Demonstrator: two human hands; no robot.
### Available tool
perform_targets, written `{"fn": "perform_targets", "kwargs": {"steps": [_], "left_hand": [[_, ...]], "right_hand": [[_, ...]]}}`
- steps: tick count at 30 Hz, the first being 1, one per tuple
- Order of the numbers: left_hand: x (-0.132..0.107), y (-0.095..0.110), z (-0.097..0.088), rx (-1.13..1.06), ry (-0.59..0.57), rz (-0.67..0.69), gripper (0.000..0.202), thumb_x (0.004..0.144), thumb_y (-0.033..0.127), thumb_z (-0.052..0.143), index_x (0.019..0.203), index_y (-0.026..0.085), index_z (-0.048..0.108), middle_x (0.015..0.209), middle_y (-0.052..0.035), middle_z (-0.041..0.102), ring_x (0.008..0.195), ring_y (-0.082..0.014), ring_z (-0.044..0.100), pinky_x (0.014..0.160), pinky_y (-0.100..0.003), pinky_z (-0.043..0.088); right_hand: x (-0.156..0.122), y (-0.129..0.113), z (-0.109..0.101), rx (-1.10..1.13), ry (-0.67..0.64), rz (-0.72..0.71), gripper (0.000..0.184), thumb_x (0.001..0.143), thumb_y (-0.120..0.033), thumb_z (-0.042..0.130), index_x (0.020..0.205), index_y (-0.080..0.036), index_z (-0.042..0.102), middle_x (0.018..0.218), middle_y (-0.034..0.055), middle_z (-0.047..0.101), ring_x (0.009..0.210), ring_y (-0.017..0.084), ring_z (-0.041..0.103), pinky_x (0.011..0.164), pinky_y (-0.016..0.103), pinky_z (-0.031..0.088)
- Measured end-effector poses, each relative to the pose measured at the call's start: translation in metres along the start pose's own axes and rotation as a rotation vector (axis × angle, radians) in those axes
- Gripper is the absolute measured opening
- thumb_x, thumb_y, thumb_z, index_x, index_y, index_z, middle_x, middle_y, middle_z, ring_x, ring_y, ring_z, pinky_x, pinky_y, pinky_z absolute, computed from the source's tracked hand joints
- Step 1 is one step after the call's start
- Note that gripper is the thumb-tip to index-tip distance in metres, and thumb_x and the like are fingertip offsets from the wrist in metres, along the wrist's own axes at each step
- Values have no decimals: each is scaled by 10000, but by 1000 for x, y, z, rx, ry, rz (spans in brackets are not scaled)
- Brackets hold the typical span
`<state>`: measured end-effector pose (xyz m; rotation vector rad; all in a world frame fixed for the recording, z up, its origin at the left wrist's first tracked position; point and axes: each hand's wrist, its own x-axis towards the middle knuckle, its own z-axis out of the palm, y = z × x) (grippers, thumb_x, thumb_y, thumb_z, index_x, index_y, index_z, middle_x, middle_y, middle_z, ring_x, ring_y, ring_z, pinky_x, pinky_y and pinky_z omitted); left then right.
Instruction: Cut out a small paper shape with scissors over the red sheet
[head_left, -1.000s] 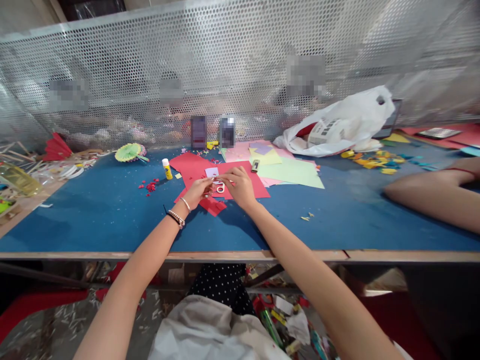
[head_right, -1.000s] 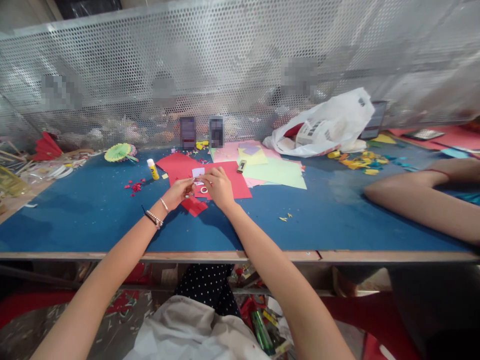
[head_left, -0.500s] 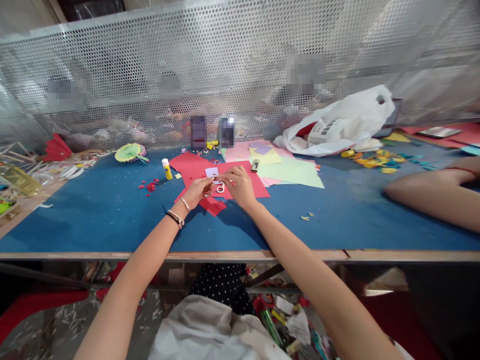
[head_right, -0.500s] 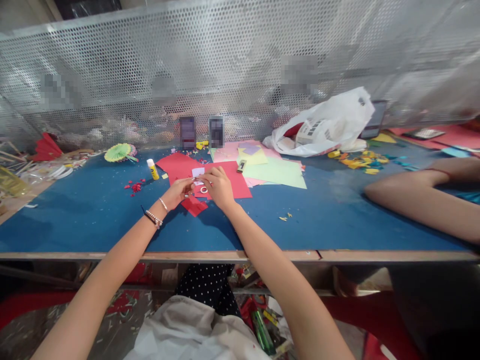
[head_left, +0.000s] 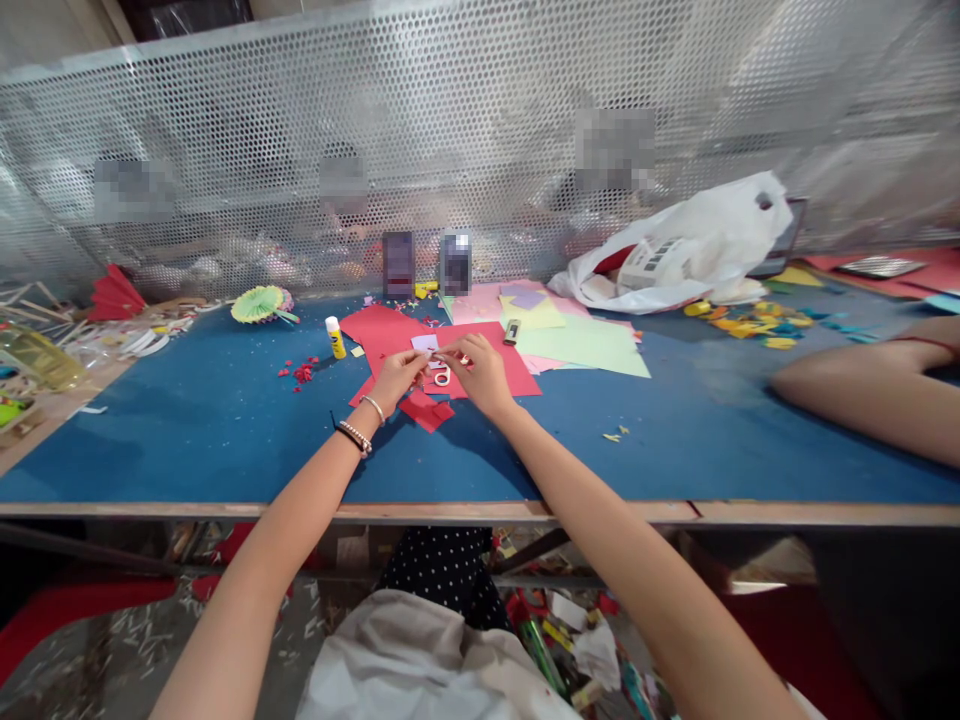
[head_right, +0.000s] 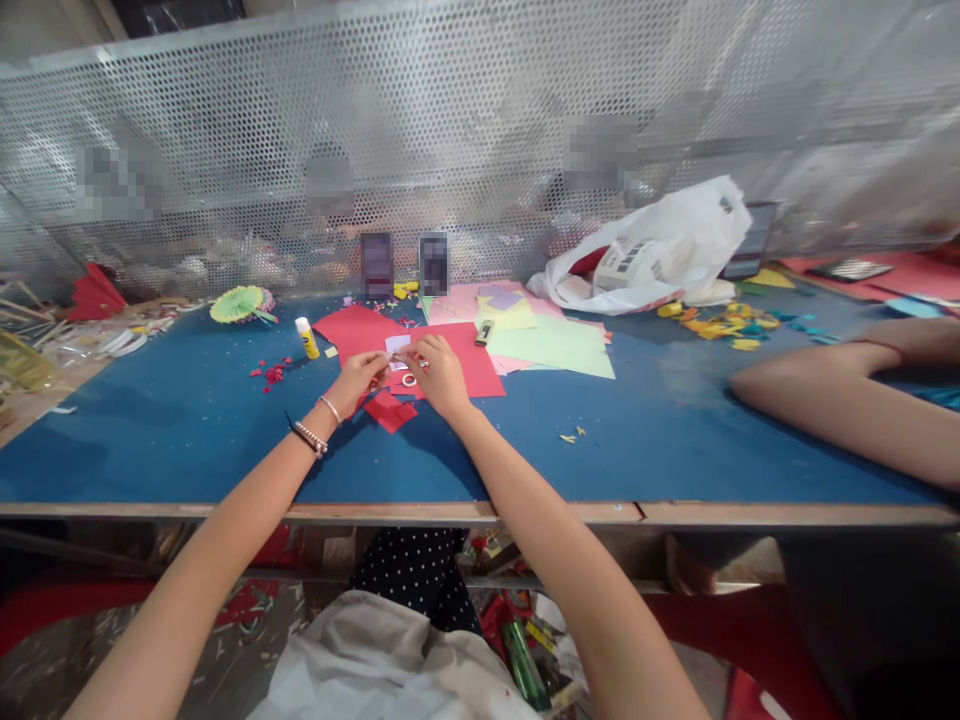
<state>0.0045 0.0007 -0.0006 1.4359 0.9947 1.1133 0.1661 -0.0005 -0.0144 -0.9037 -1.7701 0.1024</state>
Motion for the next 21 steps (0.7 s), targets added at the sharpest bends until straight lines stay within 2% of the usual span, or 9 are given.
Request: {"fn": "perform_targets", "kwargs": {"steps": [8,13,17,21], "left_hand": [[-2,-3,0,326,72,243,164,794,293,569,794,156,660,583,20,582,544,-97,495,576,-210,377],[-6,2,1,386,102,274,136,772,272,595,800,165,675,606,10,617,568,-113,511,614,-220,377],[-7,3,1,426,101,293,129,776,265,590,794,168,673,598,11,609,562,-115,489,611,-224,365],[-7,2,0,452,91,307,115,777,236,584,798,166,673,603,7,609,568,-115,487,623,-225,364]], "right_hand": [[3,-1,2,118,7,185,221,820,-405,602,763,-201,665,737,38,626,670,162,535,621,292,429],[2,2,5,223,24,298,270,764,-457,635,792,-190,663,770,40,659,658,149,547,595,277,430],[2,9,7,269,-47,267,328,799,-462,594,988,-209,684,839,45,665,691,145,560,624,277,445],[2,16,9,294,-131,227,344,838,-469,545,1032,-226,691,879,52,659,733,152,577,692,302,471]]}}
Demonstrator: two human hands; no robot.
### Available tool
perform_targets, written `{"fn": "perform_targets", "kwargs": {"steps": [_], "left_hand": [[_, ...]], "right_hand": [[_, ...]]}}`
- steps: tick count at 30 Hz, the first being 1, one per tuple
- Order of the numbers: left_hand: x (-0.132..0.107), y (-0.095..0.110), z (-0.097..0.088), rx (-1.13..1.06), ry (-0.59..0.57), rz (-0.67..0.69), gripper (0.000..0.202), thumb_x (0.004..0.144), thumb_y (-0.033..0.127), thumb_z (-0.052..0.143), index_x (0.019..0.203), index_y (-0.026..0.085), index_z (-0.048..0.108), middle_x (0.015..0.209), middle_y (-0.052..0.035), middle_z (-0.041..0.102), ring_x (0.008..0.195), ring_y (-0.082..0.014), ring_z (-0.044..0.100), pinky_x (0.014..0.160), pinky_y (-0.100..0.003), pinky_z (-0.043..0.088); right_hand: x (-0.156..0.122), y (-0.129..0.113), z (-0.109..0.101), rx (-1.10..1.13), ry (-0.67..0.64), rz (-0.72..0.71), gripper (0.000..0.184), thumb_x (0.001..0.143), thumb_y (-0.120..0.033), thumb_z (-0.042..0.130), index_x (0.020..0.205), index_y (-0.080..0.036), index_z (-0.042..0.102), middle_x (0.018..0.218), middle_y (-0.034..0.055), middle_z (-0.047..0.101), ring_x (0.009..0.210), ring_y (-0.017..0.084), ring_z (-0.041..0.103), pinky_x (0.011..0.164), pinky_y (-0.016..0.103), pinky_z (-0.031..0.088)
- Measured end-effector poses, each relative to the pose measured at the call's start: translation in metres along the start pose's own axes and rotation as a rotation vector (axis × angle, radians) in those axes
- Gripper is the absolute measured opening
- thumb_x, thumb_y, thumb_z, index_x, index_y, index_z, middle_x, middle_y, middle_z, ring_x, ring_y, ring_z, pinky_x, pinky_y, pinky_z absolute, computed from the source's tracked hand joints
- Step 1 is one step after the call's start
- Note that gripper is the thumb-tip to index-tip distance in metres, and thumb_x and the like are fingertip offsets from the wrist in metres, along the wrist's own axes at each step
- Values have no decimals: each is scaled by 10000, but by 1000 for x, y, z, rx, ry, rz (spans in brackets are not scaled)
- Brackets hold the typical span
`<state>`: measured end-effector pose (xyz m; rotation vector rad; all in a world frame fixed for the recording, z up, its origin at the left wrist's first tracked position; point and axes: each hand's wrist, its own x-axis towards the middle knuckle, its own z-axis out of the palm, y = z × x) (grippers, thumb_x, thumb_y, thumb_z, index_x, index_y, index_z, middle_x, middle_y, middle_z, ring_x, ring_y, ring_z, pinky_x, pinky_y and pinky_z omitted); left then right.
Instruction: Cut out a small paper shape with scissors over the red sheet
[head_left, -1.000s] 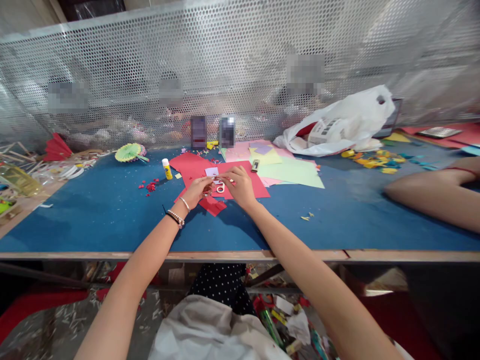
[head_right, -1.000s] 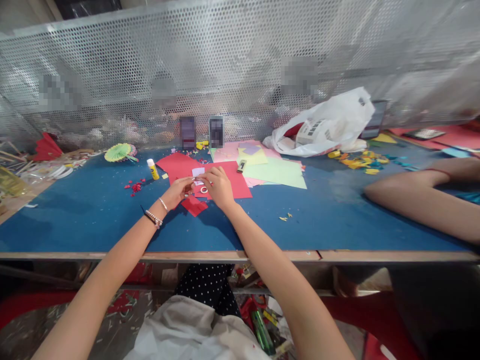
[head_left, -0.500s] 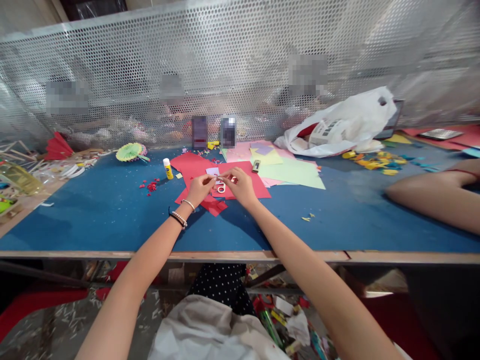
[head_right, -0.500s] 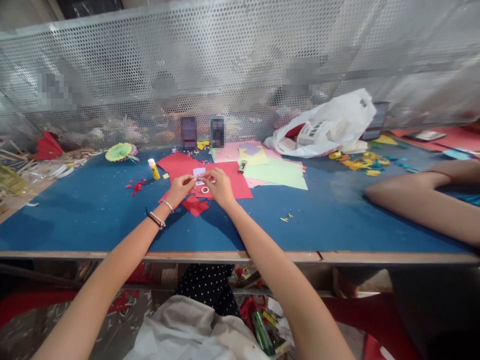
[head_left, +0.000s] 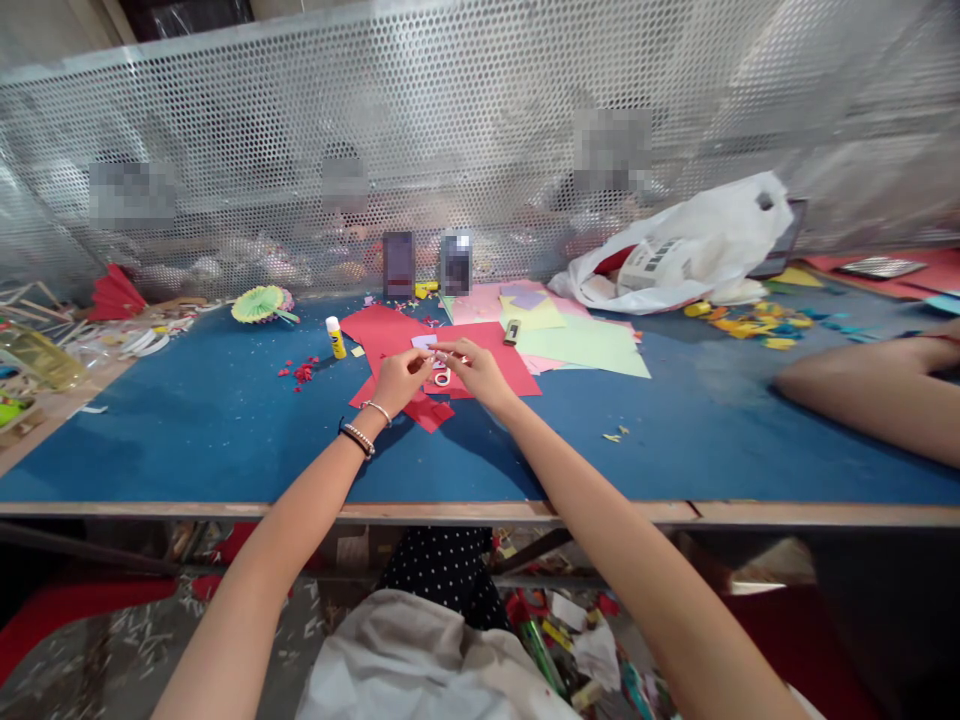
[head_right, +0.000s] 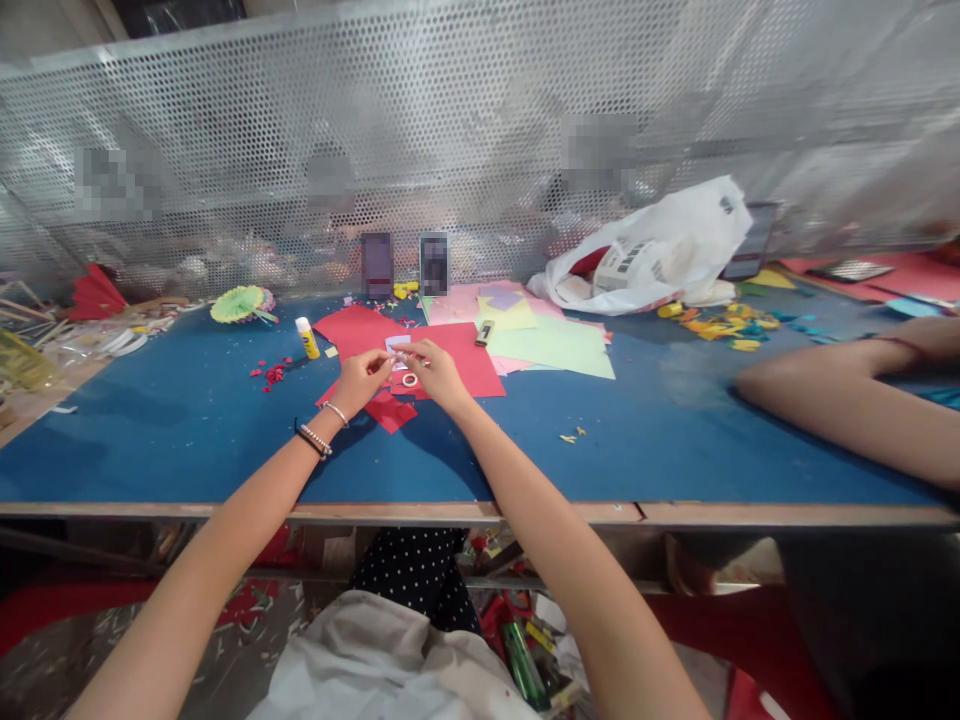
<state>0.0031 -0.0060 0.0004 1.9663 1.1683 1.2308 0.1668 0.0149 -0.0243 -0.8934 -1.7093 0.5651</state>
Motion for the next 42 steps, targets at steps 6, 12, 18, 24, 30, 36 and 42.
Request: {"fn": "perform_targets", "kwargs": {"steps": [6,12,18,24,30,36,42], "left_hand": [[0,1,0,31,-12,14,128,798,228,562,825,167,671,619,4,617,585,-117,508,612,-220,361],[-1,0,2,62,-29,42,148,824,234,541,835,162,670,645,-9,636,598,-119,535,619,-220,386],[-1,-5,5,119,-35,59,188,826,201,533,945,143,667,754,-39,684,655,-127,590,637,-222,426],[-1,-9,6,138,-27,52,196,827,237,587,969,147,688,784,-52,714,692,-140,631,665,-233,459],[0,-9,5,188,14,48,178,847,248,584,933,161,713,829,-63,731,733,-154,653,696,-245,467],[-1,-8,4,237,30,80,184,860,262,569,914,161,713,807,-59,732,698,-147,649,698,-249,460],[-2,-6,4,261,33,111,198,867,288,556,895,162,705,799,-53,731,674,-140,642,680,-243,455]], "right_hand": [[0,-2,-3,69,-23,43,332,797,-487,587,956,-217,698,944,64,670,769,164,597,734,327,481],[0,-7,-4,139,-9,146,346,730,-511,646,858,-192,691,873,59,683,739,163,586,706,318,468],[-1,-9,-4,241,15,241,383,677,-539,688,832,-189,685,840,49,692,764,163,603,731,302,467],[-2,-12,-3,323,3,334,407,627,-554,716,791,-183,687,797,41,697,751,162,608,705,284,464],[-2,-14,-2,412,-19,398,421,604,-563,736,775,-181,700,775,38,694,712,155,610,687,278,475],[-2,-11,-3,420,-19,431,480,688,-625,650,823,-170,724,758,55,682,652,138,592,603,258,466],[-2,-14,-2,443,-27,436,471,643,-620,688,813,-183,724,727,35,665,636,131,579,609,259,471]]}}
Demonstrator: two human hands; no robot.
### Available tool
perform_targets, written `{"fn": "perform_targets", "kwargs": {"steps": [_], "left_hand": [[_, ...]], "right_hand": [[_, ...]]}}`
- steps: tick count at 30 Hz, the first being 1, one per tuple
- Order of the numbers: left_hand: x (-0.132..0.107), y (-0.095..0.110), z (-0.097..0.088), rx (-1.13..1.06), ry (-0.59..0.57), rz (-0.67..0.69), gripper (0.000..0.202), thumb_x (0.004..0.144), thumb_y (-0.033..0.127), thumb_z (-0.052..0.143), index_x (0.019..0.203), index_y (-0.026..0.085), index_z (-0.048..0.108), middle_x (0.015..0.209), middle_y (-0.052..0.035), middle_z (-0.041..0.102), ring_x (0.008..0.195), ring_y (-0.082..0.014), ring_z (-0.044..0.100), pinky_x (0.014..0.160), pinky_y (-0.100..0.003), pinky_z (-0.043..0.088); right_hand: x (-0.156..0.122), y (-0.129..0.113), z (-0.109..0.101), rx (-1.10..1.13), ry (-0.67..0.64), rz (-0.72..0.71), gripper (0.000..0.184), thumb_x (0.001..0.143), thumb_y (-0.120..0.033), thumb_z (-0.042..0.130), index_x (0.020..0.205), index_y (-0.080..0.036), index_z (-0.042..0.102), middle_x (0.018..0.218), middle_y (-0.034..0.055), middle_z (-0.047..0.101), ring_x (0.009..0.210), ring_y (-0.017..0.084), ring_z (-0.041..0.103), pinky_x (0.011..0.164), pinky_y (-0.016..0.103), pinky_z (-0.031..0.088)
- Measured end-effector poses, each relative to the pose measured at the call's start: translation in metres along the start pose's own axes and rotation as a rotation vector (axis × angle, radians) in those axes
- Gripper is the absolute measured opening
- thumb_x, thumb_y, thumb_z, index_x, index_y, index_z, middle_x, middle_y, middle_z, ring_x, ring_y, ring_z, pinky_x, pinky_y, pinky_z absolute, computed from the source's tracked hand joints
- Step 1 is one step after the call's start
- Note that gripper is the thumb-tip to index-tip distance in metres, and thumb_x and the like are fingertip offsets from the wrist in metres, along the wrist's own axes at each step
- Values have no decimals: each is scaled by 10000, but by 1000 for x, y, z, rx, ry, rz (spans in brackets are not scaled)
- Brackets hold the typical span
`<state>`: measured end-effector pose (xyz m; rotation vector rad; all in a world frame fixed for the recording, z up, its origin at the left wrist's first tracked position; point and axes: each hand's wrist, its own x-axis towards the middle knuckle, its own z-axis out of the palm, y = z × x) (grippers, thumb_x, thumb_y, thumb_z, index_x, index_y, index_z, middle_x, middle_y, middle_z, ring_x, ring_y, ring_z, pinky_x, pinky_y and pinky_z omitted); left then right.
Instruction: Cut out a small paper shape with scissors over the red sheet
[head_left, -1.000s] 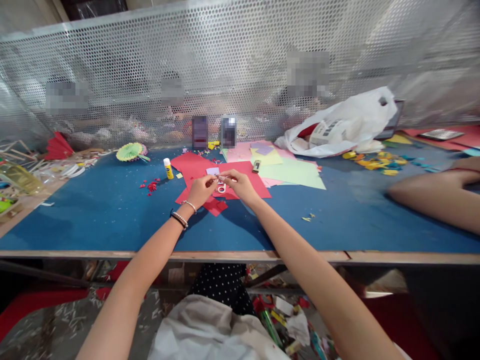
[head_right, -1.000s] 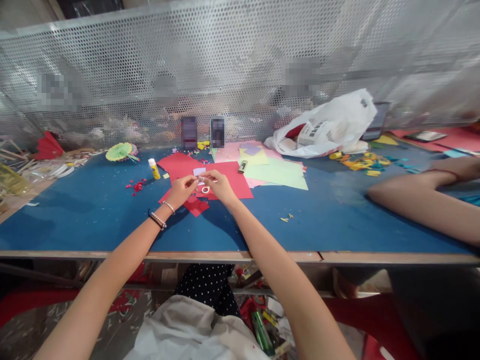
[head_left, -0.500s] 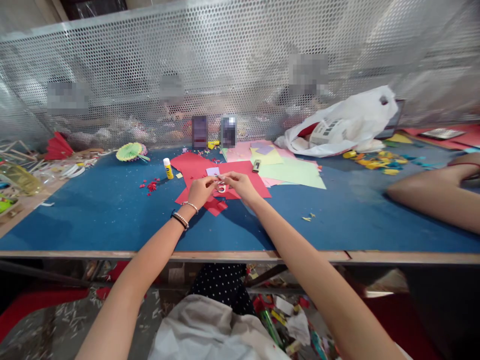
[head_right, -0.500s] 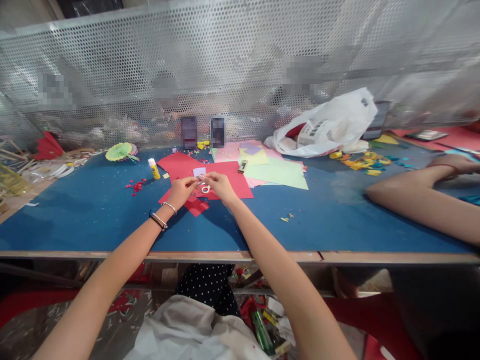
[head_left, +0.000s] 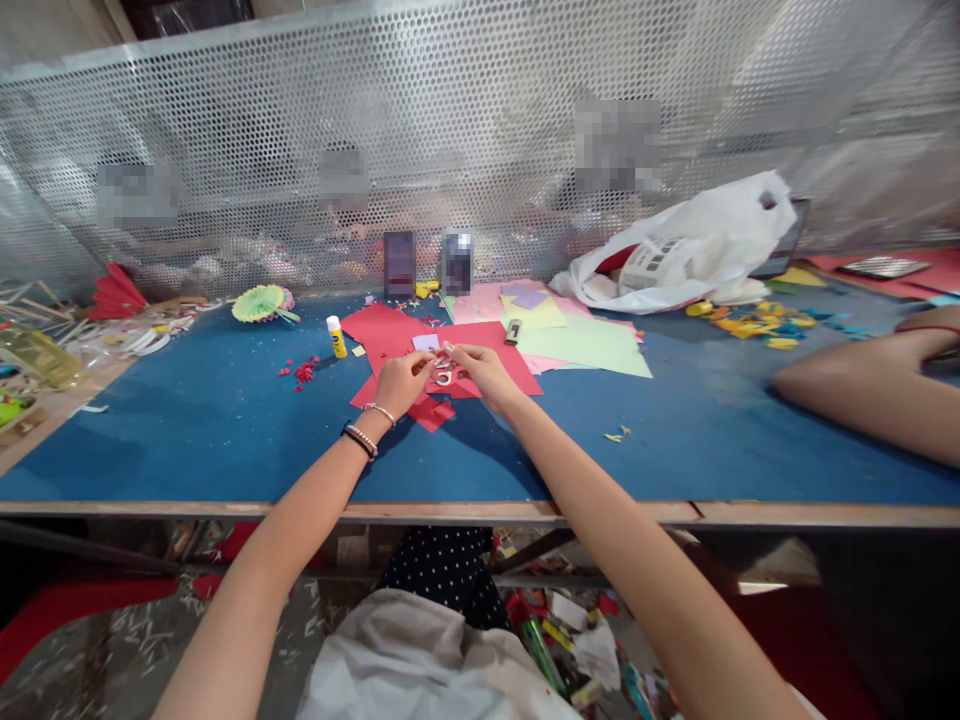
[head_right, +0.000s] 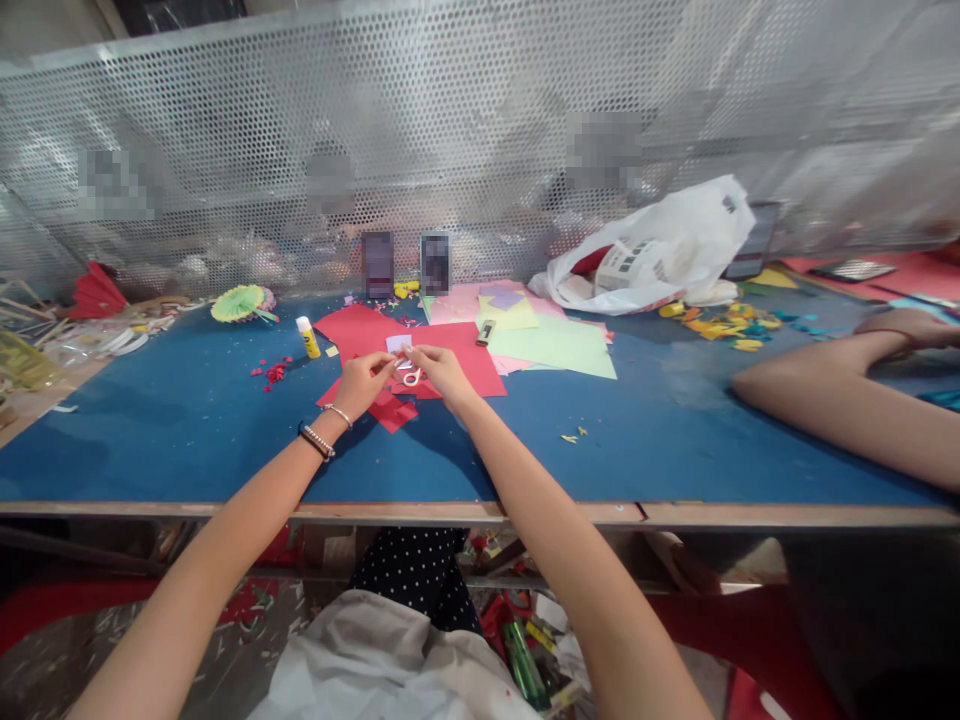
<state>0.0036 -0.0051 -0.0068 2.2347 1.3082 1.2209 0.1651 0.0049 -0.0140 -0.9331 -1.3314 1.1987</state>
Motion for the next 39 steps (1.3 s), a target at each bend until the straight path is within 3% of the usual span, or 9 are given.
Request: {"fn": "perform_targets", "kwargs": {"steps": [14,25,28,33,39], "left_hand": [[-1,5,-3,38,39,63,185,872,288,539,850,179,688,731,-17,717,628,-115,628,634,-217,447],[-4,7,0,142,42,65,165,838,282,583,872,189,716,796,-51,734,694,-156,650,688,-257,458],[-3,8,2,-15,41,-17,168,831,270,593,896,188,724,832,-58,737,723,-159,655,697,-257,469],[2,9,2,-384,-93,-178,231,830,310,598,930,137,714,803,-71,731,630,-133,624,632,-244,472],[3,13,-4,-583,-191,-385,297,847,369,577,980,131,695,915,-97,729,619,-103,605,550,-210,407]], "right_hand": [[-5,-8,2,122,-48,26,363,616,-515,748,810,-212,698,754,-1,657,651,103,561,605,228,459],[-5,-6,2,64,-21,33,368,562,-509,766,709,-186,669,742,19,673,697,132,587,668,258,454],[-3,-4,0,59,2,17,378,561,-508,765,730,-181,678,762,31,684,730,148,602,688,270,461],[-2,-2,-2,58,25,-9,380,577,-498,758,770,-179,688,761,33,689,744,160,612,712,286,467],[-5,-5,0,88,5,-10,346,582,-481,763,740,-182,688,740,17,680,712,148,599,703,285,468]]}}
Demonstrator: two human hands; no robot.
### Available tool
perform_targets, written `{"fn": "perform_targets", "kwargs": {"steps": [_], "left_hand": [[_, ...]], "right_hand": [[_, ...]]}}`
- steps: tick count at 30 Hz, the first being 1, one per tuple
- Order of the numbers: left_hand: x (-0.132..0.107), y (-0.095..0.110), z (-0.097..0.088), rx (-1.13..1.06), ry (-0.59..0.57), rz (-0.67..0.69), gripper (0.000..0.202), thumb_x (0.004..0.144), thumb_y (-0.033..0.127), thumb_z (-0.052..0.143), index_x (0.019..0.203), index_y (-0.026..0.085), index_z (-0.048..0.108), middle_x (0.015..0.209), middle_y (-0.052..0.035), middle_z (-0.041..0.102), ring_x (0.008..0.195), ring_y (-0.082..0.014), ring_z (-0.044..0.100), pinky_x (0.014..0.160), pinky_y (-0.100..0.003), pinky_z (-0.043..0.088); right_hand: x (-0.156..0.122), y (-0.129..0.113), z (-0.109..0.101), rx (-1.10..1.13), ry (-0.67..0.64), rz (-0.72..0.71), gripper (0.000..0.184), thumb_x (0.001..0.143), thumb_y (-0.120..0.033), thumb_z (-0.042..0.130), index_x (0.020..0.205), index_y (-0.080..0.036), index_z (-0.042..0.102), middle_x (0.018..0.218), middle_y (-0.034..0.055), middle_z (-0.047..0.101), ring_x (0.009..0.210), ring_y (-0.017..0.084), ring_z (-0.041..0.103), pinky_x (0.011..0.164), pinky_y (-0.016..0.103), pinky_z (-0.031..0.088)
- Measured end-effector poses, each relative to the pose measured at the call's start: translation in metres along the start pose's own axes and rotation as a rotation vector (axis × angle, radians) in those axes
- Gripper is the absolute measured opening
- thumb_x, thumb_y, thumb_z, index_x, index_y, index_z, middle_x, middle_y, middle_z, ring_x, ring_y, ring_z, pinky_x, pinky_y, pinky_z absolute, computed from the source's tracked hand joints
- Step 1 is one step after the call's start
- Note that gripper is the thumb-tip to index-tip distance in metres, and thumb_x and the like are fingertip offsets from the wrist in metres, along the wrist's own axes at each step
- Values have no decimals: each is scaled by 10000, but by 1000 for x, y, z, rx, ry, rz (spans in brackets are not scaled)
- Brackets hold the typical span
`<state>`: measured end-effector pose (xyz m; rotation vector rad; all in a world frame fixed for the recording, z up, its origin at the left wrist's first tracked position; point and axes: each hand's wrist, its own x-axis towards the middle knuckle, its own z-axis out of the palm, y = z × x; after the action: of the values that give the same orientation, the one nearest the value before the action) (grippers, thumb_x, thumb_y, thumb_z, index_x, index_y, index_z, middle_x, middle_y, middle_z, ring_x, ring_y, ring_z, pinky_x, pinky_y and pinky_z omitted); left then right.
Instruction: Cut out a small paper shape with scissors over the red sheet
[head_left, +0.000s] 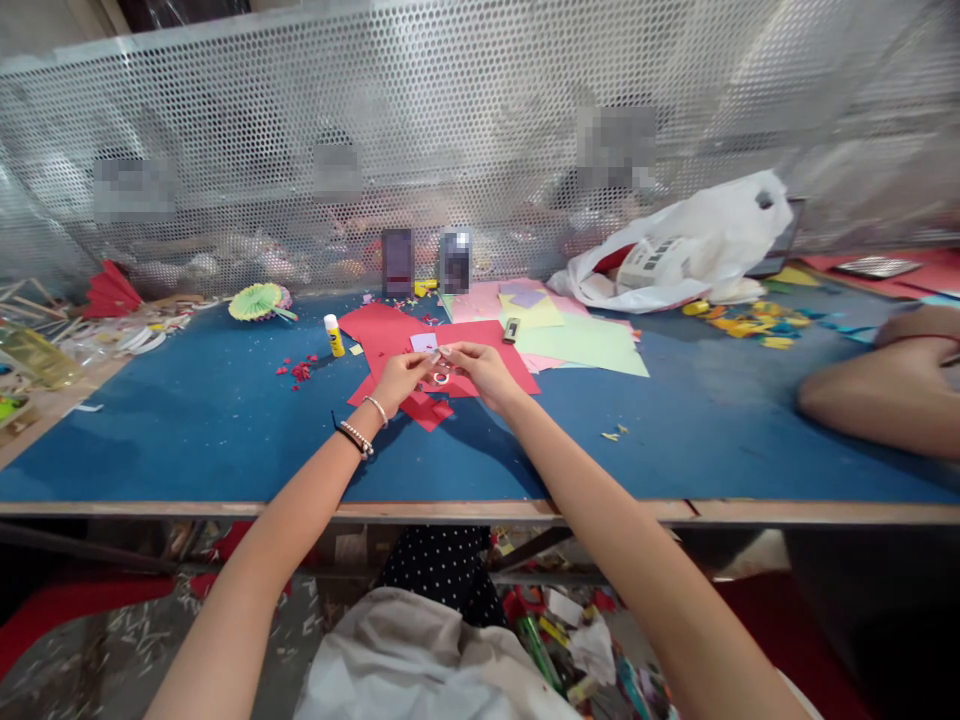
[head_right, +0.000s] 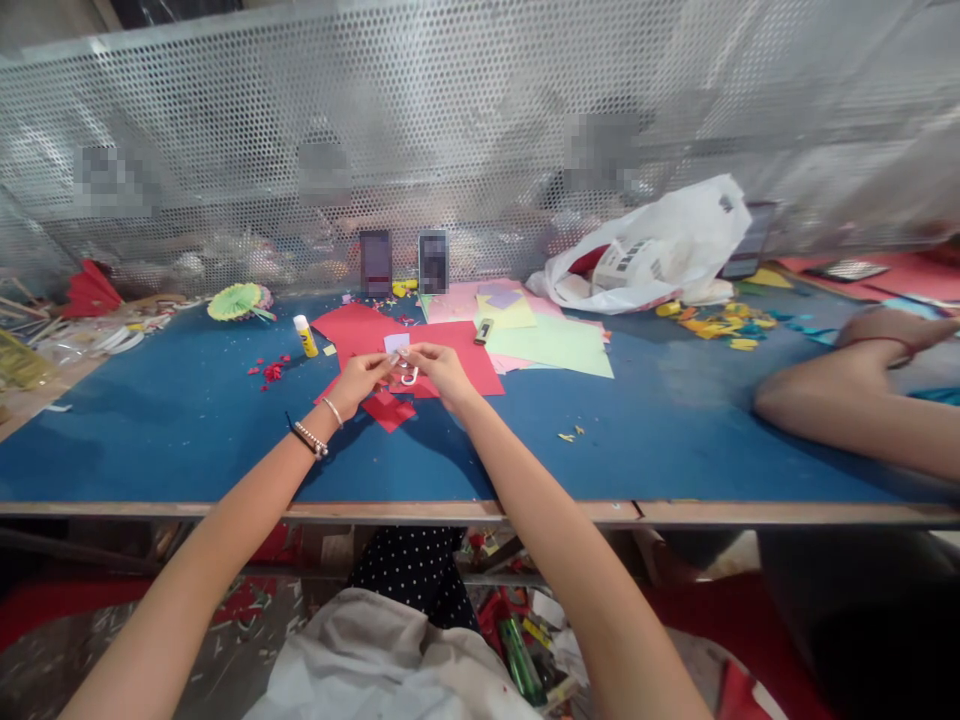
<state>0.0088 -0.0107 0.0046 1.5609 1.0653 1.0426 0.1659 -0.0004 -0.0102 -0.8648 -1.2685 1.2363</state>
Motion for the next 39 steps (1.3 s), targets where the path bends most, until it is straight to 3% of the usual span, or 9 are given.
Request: {"fn": "perform_targets", "kwargs": {"steps": [16,39], "left_hand": [[2,-6,-5,-282,-126,-201,308,787,406,655,989,177,698,957,-97,714,700,-108,631,509,-195,382],[2,-9,-8,-195,-138,-126,354,768,439,658,1003,177,698,972,-96,711,719,-105,628,539,-201,403]], "right_hand": [[1,0,-1,-61,12,-16,348,599,-491,749,791,-203,708,814,32,702,767,159,619,697,280,468],[2,2,-1,-74,11,-17,367,609,-515,734,810,-208,719,824,38,707,771,172,620,699,293,471]]}}
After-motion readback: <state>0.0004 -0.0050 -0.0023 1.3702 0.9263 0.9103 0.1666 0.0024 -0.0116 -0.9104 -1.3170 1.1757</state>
